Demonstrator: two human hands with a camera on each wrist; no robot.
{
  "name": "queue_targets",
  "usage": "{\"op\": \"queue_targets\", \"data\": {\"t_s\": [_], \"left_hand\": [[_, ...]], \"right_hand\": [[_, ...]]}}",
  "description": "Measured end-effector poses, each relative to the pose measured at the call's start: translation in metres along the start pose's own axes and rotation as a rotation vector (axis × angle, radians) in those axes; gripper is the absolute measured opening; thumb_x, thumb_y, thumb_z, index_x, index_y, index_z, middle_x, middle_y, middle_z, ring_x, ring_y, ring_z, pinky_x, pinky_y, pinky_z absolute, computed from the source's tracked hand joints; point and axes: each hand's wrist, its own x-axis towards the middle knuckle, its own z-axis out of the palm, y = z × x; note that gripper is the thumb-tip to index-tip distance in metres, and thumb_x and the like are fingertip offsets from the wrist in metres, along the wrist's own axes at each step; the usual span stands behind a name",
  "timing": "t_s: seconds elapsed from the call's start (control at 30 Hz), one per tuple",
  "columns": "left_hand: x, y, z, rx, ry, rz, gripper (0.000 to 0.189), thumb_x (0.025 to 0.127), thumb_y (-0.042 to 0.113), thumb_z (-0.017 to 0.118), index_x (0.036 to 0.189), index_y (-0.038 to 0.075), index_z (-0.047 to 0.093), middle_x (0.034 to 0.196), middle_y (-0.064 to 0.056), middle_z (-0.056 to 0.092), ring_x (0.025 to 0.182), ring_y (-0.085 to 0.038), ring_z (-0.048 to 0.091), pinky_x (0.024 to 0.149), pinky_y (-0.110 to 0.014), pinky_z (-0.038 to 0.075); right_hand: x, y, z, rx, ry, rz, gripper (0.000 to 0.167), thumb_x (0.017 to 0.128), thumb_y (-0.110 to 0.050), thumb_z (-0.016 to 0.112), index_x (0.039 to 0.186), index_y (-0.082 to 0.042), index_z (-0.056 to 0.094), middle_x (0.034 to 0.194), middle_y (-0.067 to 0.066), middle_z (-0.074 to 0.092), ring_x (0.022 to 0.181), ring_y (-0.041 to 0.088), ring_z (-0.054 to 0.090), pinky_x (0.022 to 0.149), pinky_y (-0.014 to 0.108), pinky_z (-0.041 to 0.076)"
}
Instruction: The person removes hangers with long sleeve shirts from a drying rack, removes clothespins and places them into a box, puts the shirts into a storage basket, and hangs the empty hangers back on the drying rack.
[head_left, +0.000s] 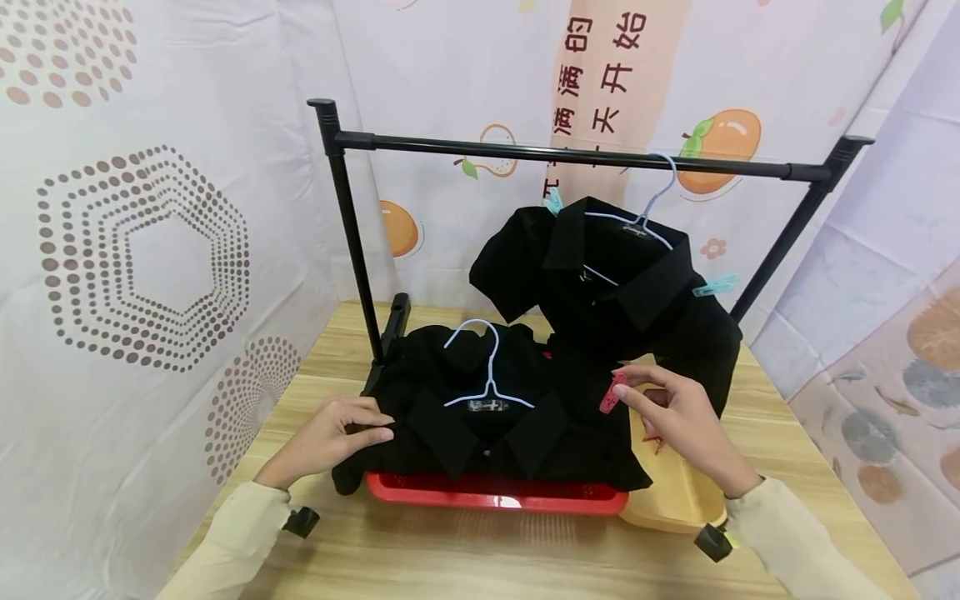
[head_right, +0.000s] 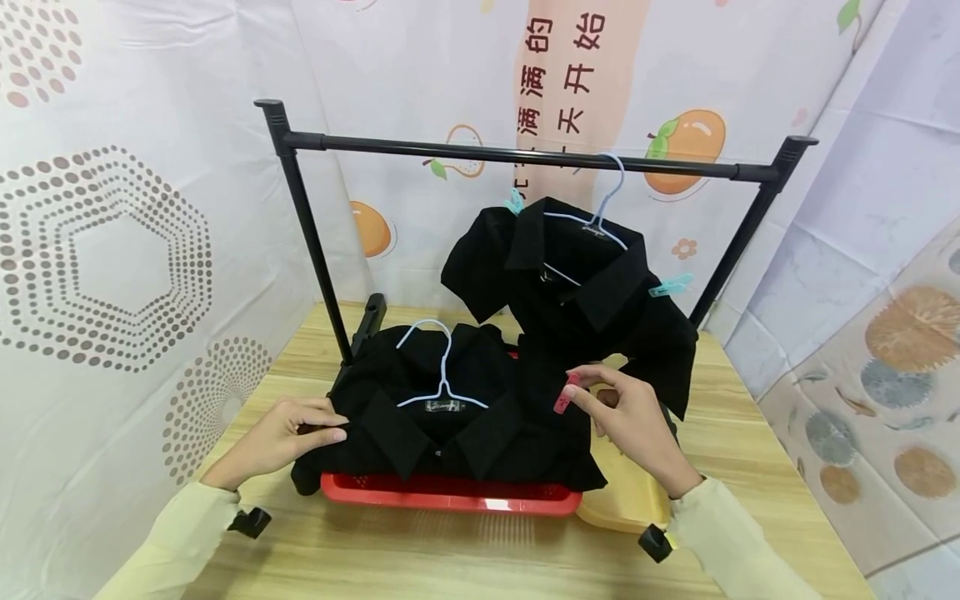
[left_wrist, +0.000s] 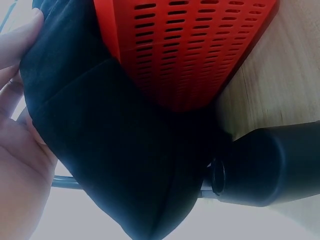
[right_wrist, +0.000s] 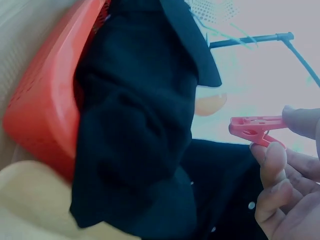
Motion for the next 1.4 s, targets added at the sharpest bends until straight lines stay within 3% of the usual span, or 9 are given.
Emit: {"op": "queue_targets", "data": {"t_s": [0.17, 0.37, 0.67, 0.97, 1.2, 1.4], "left_hand": [[-0.001, 0.001, 0.0, -0.001, 0.005, -0.009, 0.019, 0.09, 0.001, 0.077, 0.109, 0.006, 0.081, 0.084, 0.01, 0.067, 0.068, -0.006, 0.053, 0.057, -0.025, 0.047], [-0.001, 0.002, 0.0, -0.003, 0.006, -0.015, 0.019, 0.091, 0.002, 0.077, 0.109, 0.007, 0.081, 0.084, 0.01, 0.066, 0.068, -0.007, 0.053, 0.057, -0.025, 0.047], [-0.002, 0.0, 0.001, -0.011, 0.01, 0.009, 0.02, 0.089, -0.002, 0.077, 0.108, 0.005, 0.081, 0.084, 0.008, 0.067, 0.068, -0.006, 0.054, 0.057, -0.025, 0.047], [-0.002, 0.001, 0.001, -0.003, 0.01, -0.019, 0.019, 0.091, 0.002, 0.077, 0.109, 0.007, 0.081, 0.084, 0.01, 0.066, 0.068, -0.007, 0.053, 0.057, -0.025, 0.047], [-0.002, 0.0, 0.001, 0.005, 0.013, -0.004, 0.02, 0.09, 0.001, 0.077, 0.108, 0.006, 0.082, 0.084, 0.009, 0.066, 0.068, -0.006, 0.053, 0.056, -0.025, 0.047], [-0.001, -0.003, 0.001, -0.003, 0.016, 0.0, 0.021, 0.089, -0.002, 0.078, 0.108, 0.005, 0.081, 0.086, 0.008, 0.068, 0.068, -0.007, 0.054, 0.056, -0.027, 0.048]], "right_hand": [[-0.003, 0.011, -0.003, 0.0, -0.016, 0.042, 0.029, 0.102, -0.029, 0.068, 0.124, -0.011, 0.069, 0.102, 0.018, 0.07, 0.05, 0.024, 0.054, 0.046, 0.034, 0.052], [-0.007, 0.024, -0.004, -0.007, -0.015, 0.071, 0.034, 0.101, -0.03, 0.069, 0.125, -0.007, 0.068, 0.108, 0.012, 0.069, 0.055, 0.029, 0.06, 0.051, 0.035, 0.055], [-0.013, 0.044, -0.007, -0.063, 0.023, 0.088, 0.032, 0.101, -0.031, 0.069, 0.123, -0.008, 0.07, 0.109, 0.011, 0.07, 0.068, 0.018, 0.07, 0.053, 0.032, 0.054], [-0.02, 0.064, -0.013, -0.113, -0.015, 0.162, 0.041, 0.101, -0.037, 0.068, 0.125, -0.003, 0.068, 0.104, 0.012, 0.072, 0.065, 0.017, 0.065, 0.051, 0.033, 0.051], [-0.025, 0.082, -0.017, -0.149, -0.01, 0.171, 0.04, 0.101, -0.034, 0.069, 0.122, 0.0, 0.069, 0.101, 0.012, 0.071, 0.051, 0.016, 0.055, 0.048, 0.03, 0.048], [-0.027, 0.092, -0.018, -0.198, -0.015, 0.176, 0.039, 0.1, -0.033, 0.071, 0.121, 0.0, 0.07, 0.103, 0.011, 0.071, 0.057, 0.014, 0.059, 0.049, 0.03, 0.05]]}}
